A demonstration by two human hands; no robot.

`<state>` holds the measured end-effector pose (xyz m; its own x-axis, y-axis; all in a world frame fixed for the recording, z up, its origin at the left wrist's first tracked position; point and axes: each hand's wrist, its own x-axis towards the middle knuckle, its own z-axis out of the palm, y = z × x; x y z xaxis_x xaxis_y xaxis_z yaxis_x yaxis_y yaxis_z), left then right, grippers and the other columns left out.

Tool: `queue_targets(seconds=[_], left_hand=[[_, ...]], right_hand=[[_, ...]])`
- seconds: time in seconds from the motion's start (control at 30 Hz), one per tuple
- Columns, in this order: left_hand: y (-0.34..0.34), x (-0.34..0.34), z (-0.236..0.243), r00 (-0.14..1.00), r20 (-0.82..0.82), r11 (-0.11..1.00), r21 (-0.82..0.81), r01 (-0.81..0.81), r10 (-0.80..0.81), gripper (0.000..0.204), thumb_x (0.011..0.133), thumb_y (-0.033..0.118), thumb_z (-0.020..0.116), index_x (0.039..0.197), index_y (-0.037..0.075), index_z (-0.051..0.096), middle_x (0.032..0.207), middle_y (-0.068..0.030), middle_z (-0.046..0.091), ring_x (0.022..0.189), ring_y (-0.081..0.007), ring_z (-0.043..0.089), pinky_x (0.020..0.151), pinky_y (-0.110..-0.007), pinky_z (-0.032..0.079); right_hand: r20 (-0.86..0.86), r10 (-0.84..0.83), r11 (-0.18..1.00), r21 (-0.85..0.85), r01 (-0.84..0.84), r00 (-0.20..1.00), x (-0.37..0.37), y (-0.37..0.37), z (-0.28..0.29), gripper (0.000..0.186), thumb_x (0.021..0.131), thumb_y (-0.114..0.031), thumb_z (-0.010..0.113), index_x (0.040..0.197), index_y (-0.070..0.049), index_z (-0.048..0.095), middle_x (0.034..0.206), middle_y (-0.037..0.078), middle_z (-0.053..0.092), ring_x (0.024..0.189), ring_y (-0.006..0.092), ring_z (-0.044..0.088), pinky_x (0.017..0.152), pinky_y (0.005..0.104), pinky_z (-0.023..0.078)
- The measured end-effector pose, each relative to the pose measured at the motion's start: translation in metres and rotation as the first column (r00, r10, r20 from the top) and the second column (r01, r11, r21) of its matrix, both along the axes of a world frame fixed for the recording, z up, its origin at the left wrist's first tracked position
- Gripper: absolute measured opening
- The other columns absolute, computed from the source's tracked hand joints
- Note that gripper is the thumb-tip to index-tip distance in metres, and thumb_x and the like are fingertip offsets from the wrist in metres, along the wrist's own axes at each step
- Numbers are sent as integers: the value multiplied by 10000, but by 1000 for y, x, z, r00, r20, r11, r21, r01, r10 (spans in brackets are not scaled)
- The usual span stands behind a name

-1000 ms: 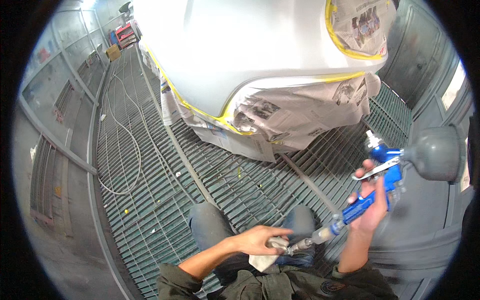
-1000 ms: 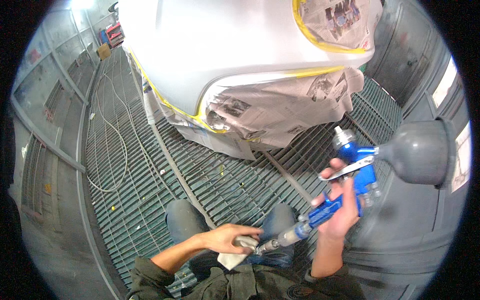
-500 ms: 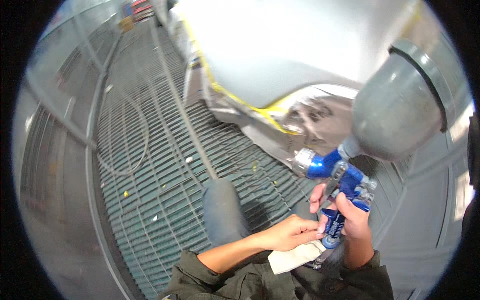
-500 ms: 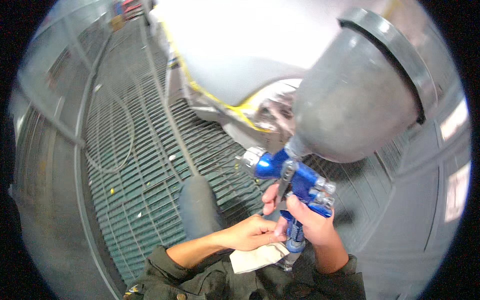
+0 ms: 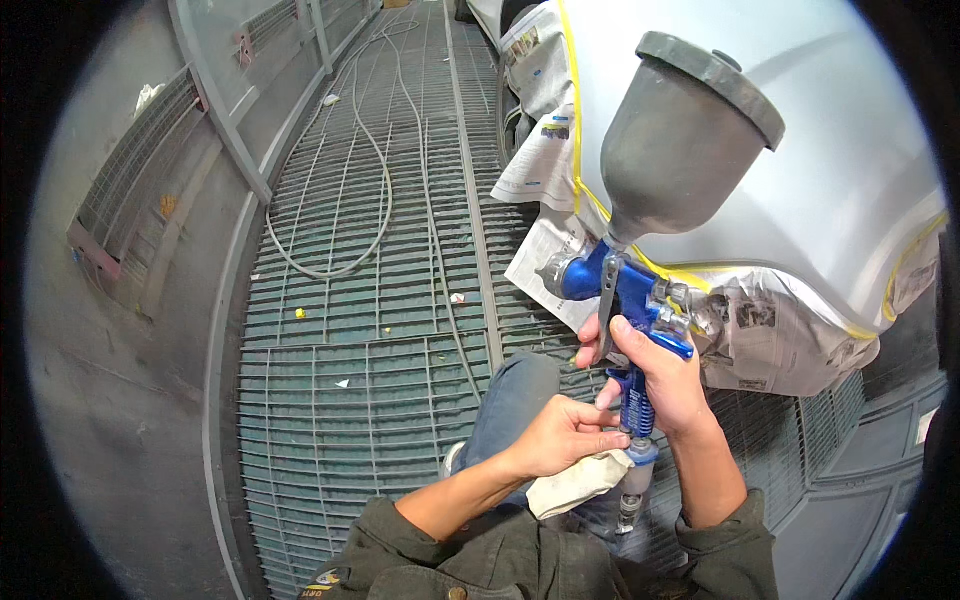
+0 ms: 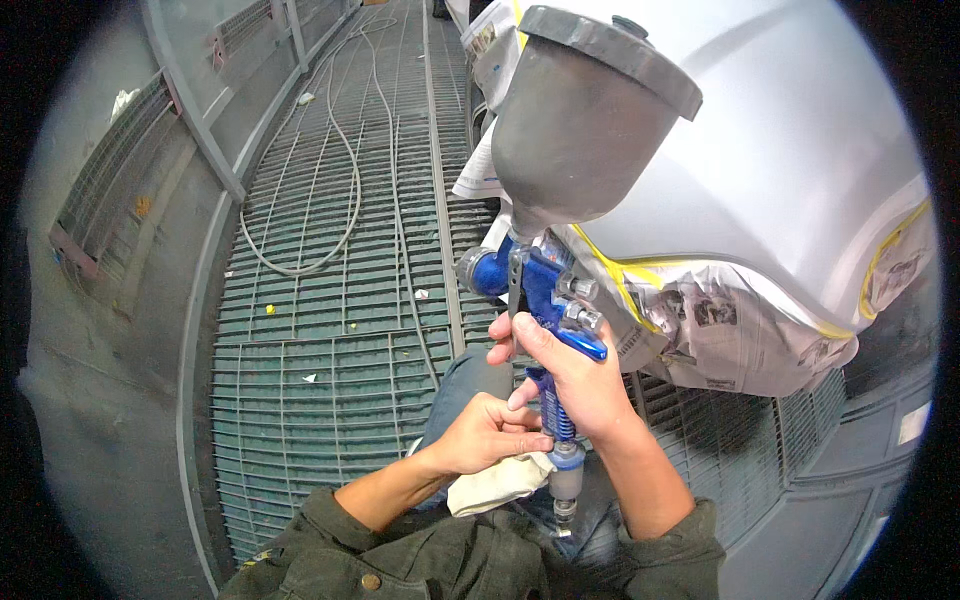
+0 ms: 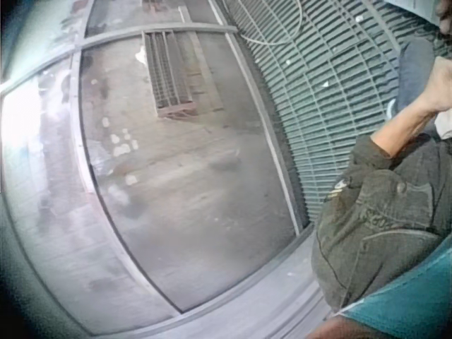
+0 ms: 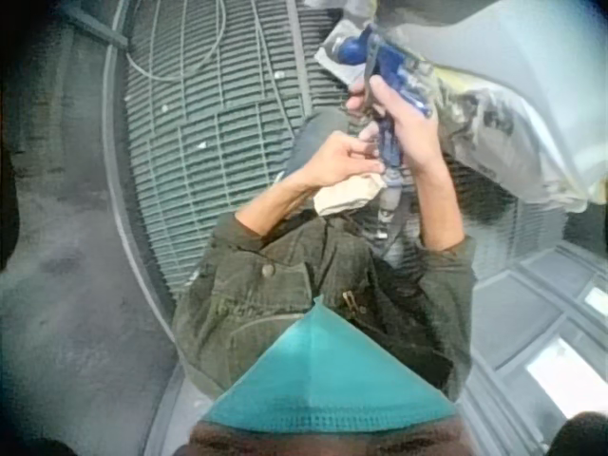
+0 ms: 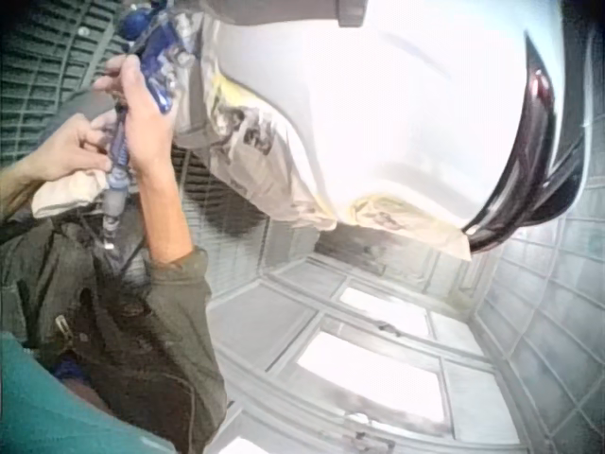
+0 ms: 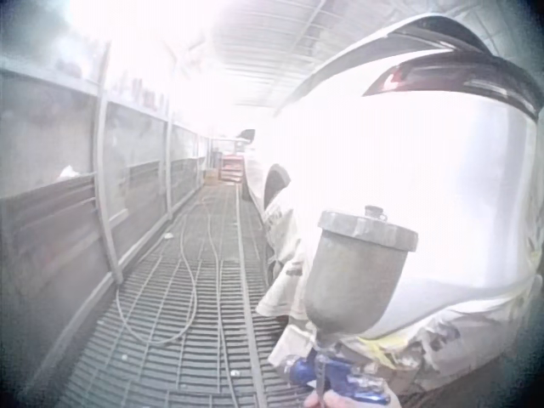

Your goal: The person uses a spray gun to apply white paint to a car's rear bumper inside a paint booth. They wipe the surface with a cloth between coats and adjust the masking tape. The person then exits the booth and places the spray gun on a workbench.

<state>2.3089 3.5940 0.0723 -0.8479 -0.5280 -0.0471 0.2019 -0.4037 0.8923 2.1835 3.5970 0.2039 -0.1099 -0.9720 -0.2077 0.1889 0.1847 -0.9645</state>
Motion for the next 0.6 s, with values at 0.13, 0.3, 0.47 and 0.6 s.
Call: queue_targets(seconds=[0.13,0.3,0.47,0.6], left_hand=[[-3,0,2,1000,-19,993,120,-11,13,225,863,106,761,1002,-59,699,830,-4,686,745,-20,563,634,-206,461],[-4,-1,-3,998,-61,992,123,0,8,221,868,111,757,1001,-56,697,866,-7,688,796,-21,572,678,-203,470],[-9,0,-6,993,-92,992,94,86,-77,183,909,120,712,1004,-35,698,871,21,670,821,-21,552,724,-208,470],[-10,5,2,988,-84,983,-139,120,-133,190,944,123,665,1068,-18,695,895,41,660,850,-24,535,765,-225,465]], right_hand=[[-62,9,1000,1,-9,998,1,-7,-5,299,973,-260,591,1079,17,628,992,100,658,856,166,665,509,253,572],[-30,32,999,3,-32,999,2,-8,-3,296,955,-253,630,1092,10,633,991,99,663,853,153,660,519,256,576],[-68,63,998,28,-62,996,0,-6,-3,327,971,-276,592,1057,38,627,958,123,649,819,165,664,505,247,572],[-65,109,990,93,-103,992,-9,-1,-3,324,975,-303,586,1012,16,627,877,94,631,704,109,620,463,204,498]])
